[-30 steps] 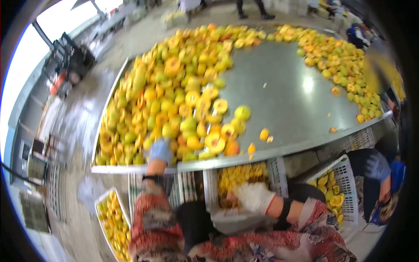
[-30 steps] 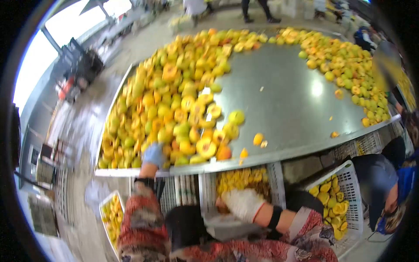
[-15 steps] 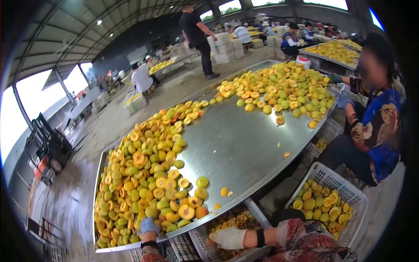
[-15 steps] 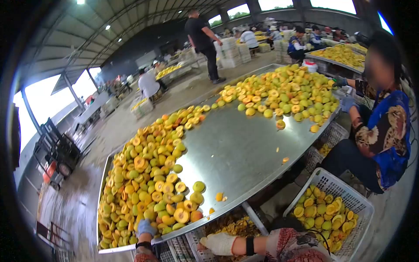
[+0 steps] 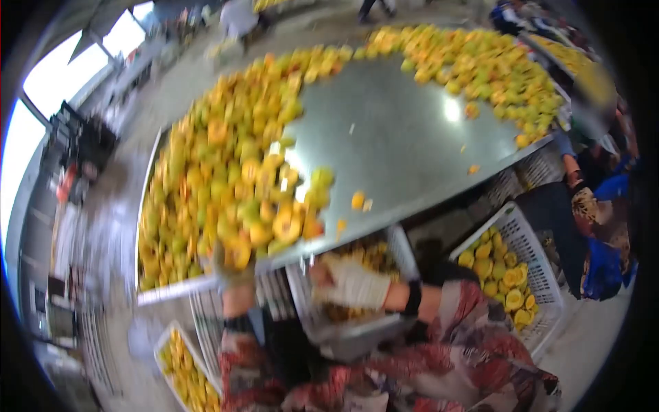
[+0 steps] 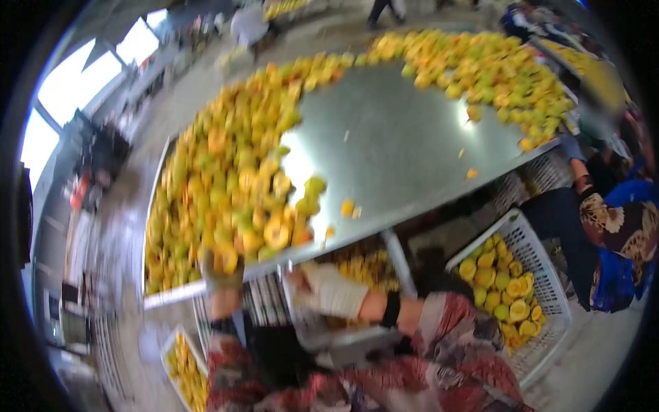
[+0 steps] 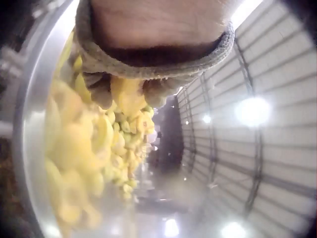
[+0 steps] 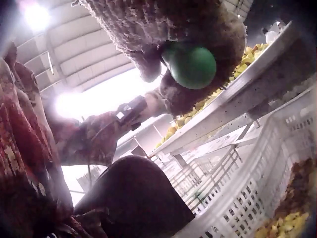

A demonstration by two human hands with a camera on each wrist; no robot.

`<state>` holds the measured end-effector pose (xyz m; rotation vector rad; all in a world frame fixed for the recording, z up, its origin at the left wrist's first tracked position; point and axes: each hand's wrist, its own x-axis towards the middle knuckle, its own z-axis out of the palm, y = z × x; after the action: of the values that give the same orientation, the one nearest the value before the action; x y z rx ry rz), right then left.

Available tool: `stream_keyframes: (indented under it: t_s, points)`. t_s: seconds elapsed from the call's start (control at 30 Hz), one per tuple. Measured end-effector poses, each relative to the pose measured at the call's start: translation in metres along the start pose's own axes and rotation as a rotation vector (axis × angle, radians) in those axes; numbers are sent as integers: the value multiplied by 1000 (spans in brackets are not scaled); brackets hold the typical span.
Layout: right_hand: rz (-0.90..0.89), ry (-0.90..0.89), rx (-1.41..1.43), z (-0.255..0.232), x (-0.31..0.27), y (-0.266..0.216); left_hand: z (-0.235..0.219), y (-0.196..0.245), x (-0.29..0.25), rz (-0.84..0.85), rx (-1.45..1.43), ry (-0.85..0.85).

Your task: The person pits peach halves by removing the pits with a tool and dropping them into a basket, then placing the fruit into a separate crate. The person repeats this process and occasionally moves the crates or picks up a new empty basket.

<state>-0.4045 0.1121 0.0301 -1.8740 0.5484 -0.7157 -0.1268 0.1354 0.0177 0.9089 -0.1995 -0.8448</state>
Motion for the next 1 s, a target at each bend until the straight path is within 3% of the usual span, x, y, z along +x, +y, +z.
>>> stream_keyframes:
  t_s: [0.03,0.07,0.23,0.47,0.6,0.73,0.8,0.87,1.0]
  points:
    - [73,-13,43,-1,0,-10,20,-10,-14,0,-92,129]
    - [134,-14,66,-6,3,-18,37,-13,-29,-127,-251,52]
    - [-36,116,-202,7,5,-9,59,-46,-76,-125,-151,49]
    - [-75,89,-456,21,2,17,56,-66,-106,-90,-59,-41]
    - [82,7,-476,22,-1,16,63,-67,-115,-55,-49,-53]
    - [135,20,-452,20,-6,8,57,-70,-114,-25,-63,-171]
    - [-8,82,-427,21,-8,9,56,-70,-115,-23,-41,-213]
    - [16,61,-391,23,-9,9,60,-69,-120,-37,-48,-112]
    - [9,39,-319,33,-8,16,65,-65,-128,-80,-16,-190]
